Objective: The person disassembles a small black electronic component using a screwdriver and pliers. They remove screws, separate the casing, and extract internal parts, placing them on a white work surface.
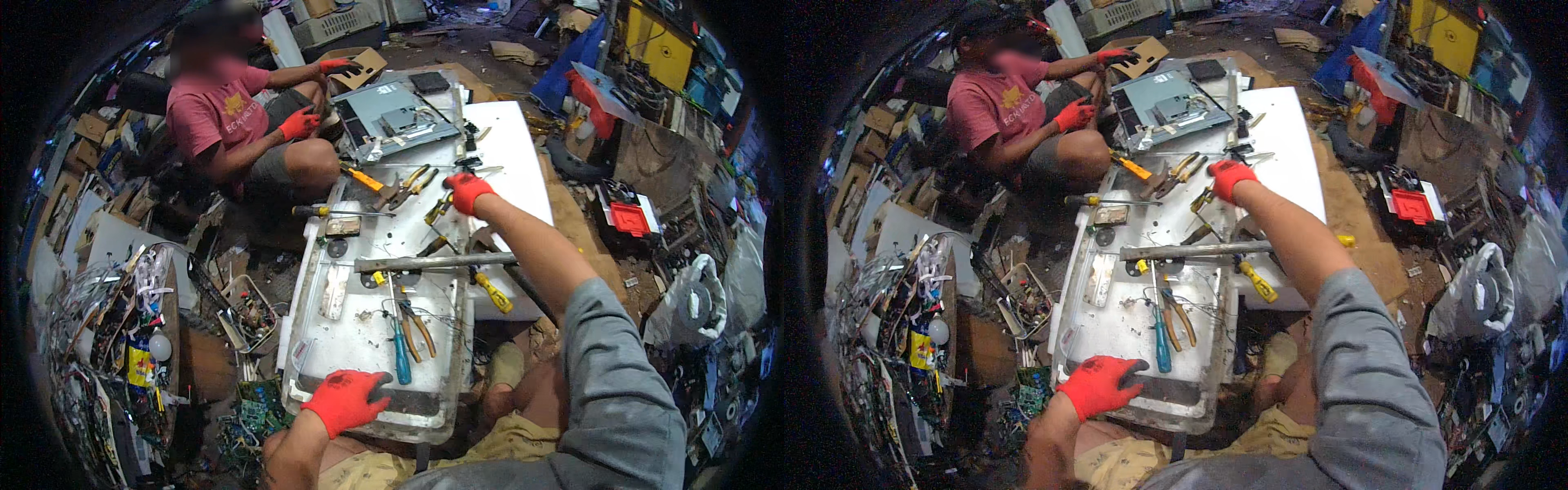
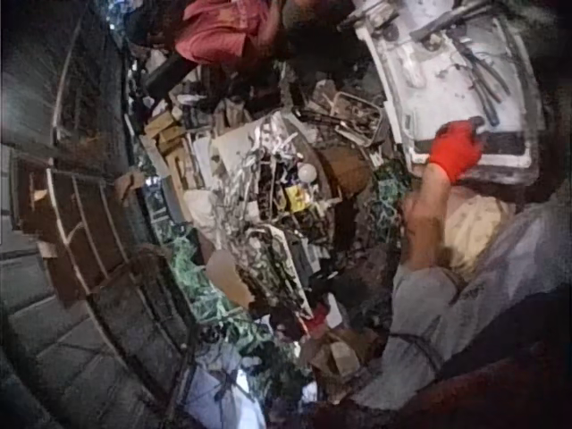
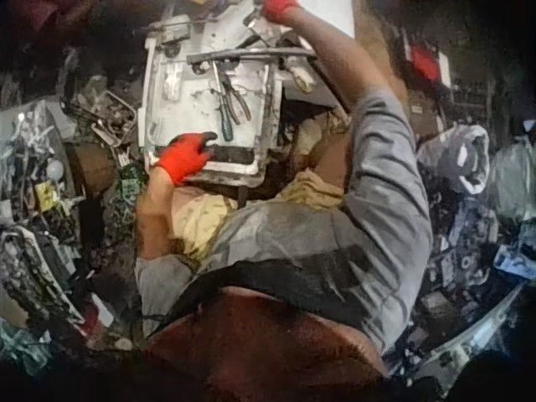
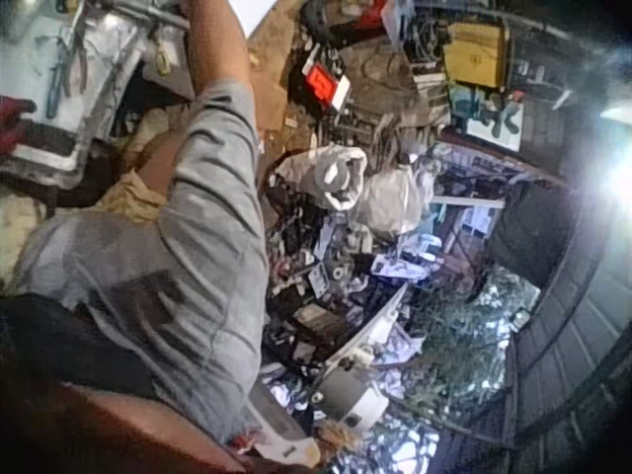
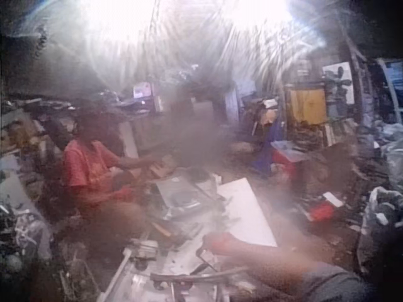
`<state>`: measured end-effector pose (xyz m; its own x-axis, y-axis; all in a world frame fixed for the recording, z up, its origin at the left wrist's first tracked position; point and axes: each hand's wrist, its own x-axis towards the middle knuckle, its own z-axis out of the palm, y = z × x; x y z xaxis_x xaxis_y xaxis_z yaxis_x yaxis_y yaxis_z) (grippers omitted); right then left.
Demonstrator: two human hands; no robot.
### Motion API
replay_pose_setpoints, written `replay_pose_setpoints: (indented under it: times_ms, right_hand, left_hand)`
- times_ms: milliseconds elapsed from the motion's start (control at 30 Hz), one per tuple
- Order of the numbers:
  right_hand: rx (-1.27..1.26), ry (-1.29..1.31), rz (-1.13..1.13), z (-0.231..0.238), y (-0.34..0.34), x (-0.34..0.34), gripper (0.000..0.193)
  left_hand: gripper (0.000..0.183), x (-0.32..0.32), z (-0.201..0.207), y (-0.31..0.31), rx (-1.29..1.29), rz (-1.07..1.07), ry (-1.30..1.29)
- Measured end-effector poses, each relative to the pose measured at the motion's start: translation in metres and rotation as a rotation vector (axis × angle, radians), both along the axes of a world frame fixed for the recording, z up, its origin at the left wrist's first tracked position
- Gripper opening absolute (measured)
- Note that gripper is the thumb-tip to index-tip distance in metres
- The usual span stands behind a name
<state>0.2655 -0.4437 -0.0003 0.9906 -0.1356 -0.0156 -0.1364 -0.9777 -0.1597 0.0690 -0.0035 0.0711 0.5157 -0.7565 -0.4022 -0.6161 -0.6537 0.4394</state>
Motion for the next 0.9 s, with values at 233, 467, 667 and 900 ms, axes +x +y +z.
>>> replay_pose_setpoints:
  times_ms: [233, 467, 667, 900]
  right_hand:
    - [-0.09, 0.014, -0.056, -0.057, -0.021, 0.053, 0.057]
    - [-0.078, -0.02, -0.182, -0.061, -0.051, 0.057, 0.04]
    - [0.513, -0.289, -0.273, -0.013, -0.08, 0.024, 0.034]
    - [-0.386, 0.114, -0.231, 0.047, -0.04, -0.025, 0.048]
  left_hand:
    - [0.053, 0.002, 0.014, 0.01, 0.044, 0.024, -0.007]
    - [0.052, 0.006, 0.014, 0.016, -0.059, -0.012, -0.095]
    - [0.048, 0.014, 0.014, 0.014, -0.09, 0.064, -0.155]
    - [0.038, 0.006, 0.016, 0.019, -0.19, 0.111, -0.148]
